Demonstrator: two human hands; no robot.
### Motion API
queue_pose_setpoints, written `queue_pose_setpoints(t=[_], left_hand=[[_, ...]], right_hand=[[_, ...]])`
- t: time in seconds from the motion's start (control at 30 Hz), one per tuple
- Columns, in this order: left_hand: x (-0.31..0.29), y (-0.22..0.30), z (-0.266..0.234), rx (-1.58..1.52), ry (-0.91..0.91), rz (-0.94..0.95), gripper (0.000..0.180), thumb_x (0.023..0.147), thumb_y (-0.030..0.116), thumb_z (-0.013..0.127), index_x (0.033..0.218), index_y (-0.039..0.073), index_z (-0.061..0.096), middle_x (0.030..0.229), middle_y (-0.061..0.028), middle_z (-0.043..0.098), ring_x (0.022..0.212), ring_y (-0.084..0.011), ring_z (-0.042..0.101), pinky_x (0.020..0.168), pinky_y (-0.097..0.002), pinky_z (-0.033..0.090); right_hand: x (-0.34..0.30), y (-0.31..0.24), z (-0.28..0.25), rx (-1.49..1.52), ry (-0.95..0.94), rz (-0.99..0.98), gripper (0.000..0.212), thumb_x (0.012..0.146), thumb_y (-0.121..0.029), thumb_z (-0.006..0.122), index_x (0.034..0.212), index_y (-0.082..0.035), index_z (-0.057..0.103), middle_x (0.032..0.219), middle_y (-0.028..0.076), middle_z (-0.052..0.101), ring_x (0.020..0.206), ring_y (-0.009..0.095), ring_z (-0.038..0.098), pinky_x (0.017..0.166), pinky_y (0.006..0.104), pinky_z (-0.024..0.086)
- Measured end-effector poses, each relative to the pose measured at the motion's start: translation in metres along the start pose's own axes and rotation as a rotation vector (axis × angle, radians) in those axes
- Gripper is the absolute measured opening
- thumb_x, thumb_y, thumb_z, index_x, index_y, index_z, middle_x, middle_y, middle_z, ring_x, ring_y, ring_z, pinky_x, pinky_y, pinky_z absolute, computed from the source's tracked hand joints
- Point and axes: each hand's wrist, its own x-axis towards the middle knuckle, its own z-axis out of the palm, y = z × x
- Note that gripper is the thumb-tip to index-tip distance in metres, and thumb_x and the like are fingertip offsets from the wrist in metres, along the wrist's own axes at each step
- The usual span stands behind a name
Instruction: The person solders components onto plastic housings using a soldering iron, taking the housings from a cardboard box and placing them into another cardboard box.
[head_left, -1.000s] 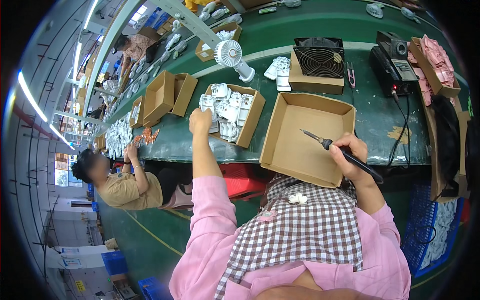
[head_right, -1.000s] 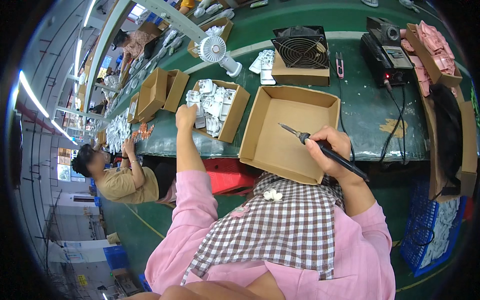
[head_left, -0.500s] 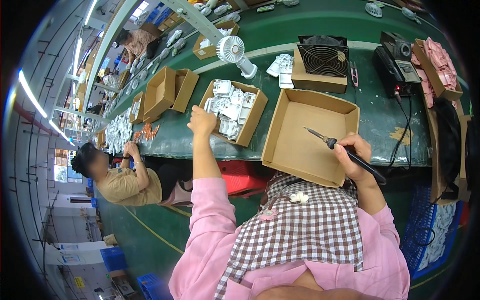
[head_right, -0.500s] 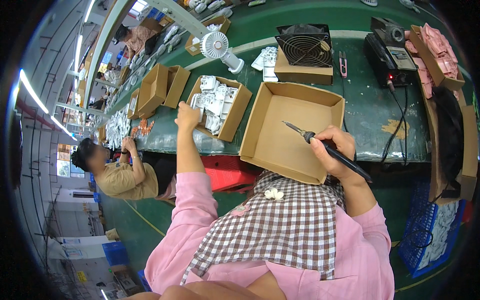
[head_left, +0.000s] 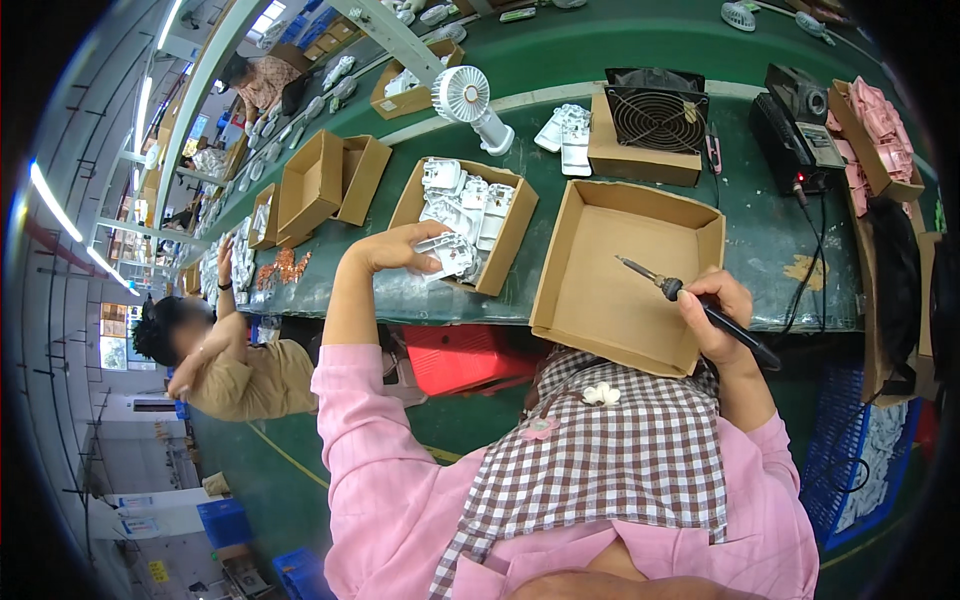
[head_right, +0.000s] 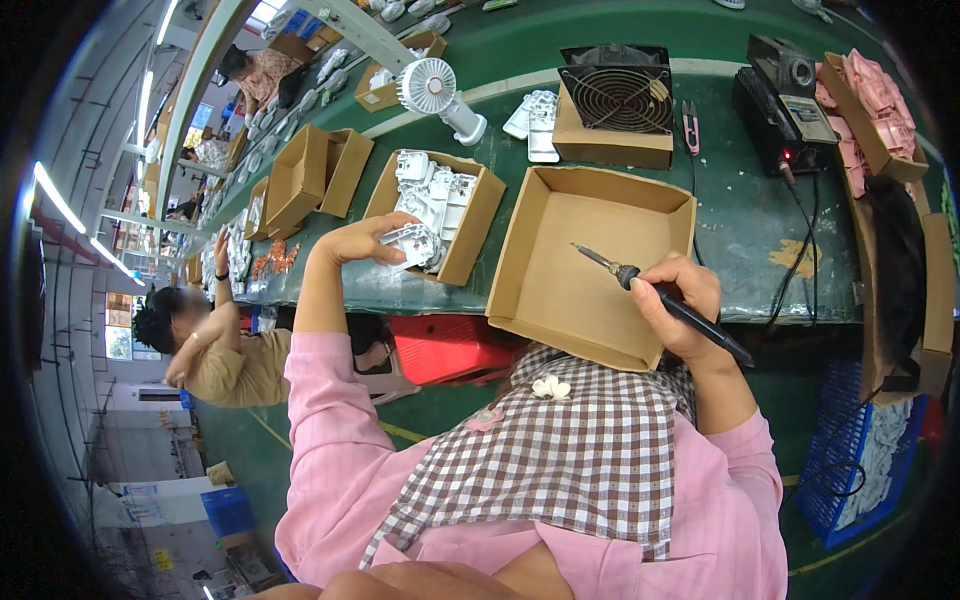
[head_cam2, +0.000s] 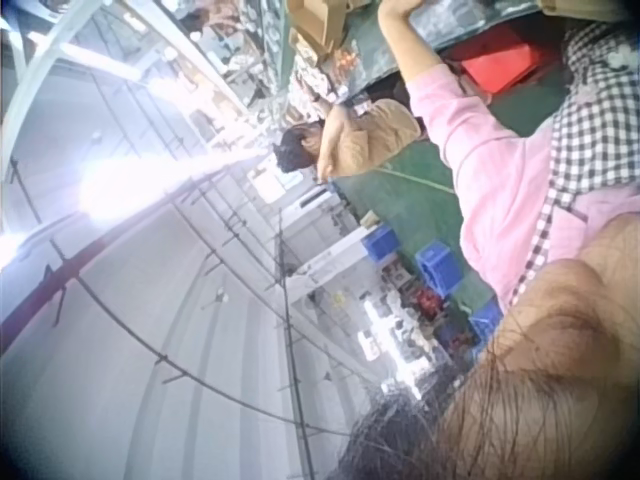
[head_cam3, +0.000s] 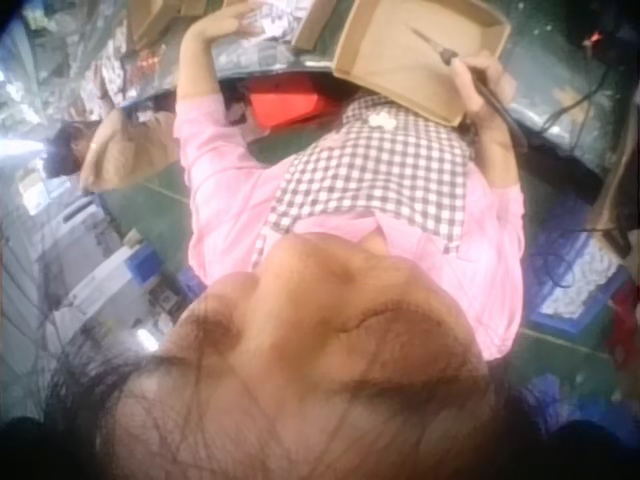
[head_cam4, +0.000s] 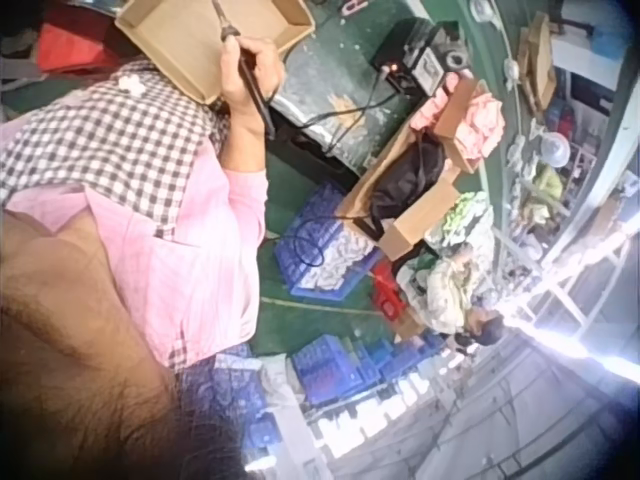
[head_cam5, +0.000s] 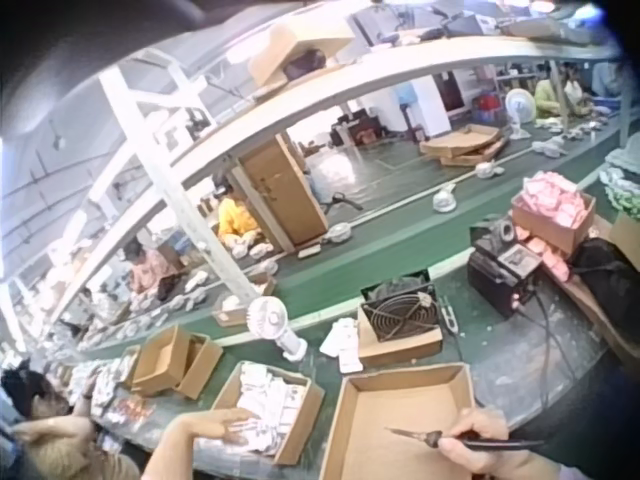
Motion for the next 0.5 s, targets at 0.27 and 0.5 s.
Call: queue_pose_setpoints(t=[0.27,0.5], left_hand=[[0.0,0.001,0.008,-0.081,-0.068,0.047,0.061,0.081,0.017,0.071,0.133,0.002,0.045,0.124,-0.0069,0.051,0.115,-0.0176,0.046,0.099,-0.029,0.037],[-0.012,0.008,0.046,0.028,0.003,0.15,0.067,0.081,0.03,0.071,0.133,0.003,0.039,0.129,-0.0149,0.046,0.123,-0.0267,0.044,0.105,-0.0332,0.031]], right_hand=[[0.003,0.001,-0.001,-0.008,-0.014,-0.003,0.011,0.081,-0.007,0.068,0.08,-0.003,0.057,0.065,0.007,0.059,0.053,0.013,0.051,0.049,0.0254,0.037],[0.007,0.005,-0.002,0.022,-0.009,-0.013,0.013,0.082,-0.009,0.068,0.081,-0.003,0.056,0.066,0.007,0.058,0.054,0.012,0.049,0.05,0.0246,0.036]])
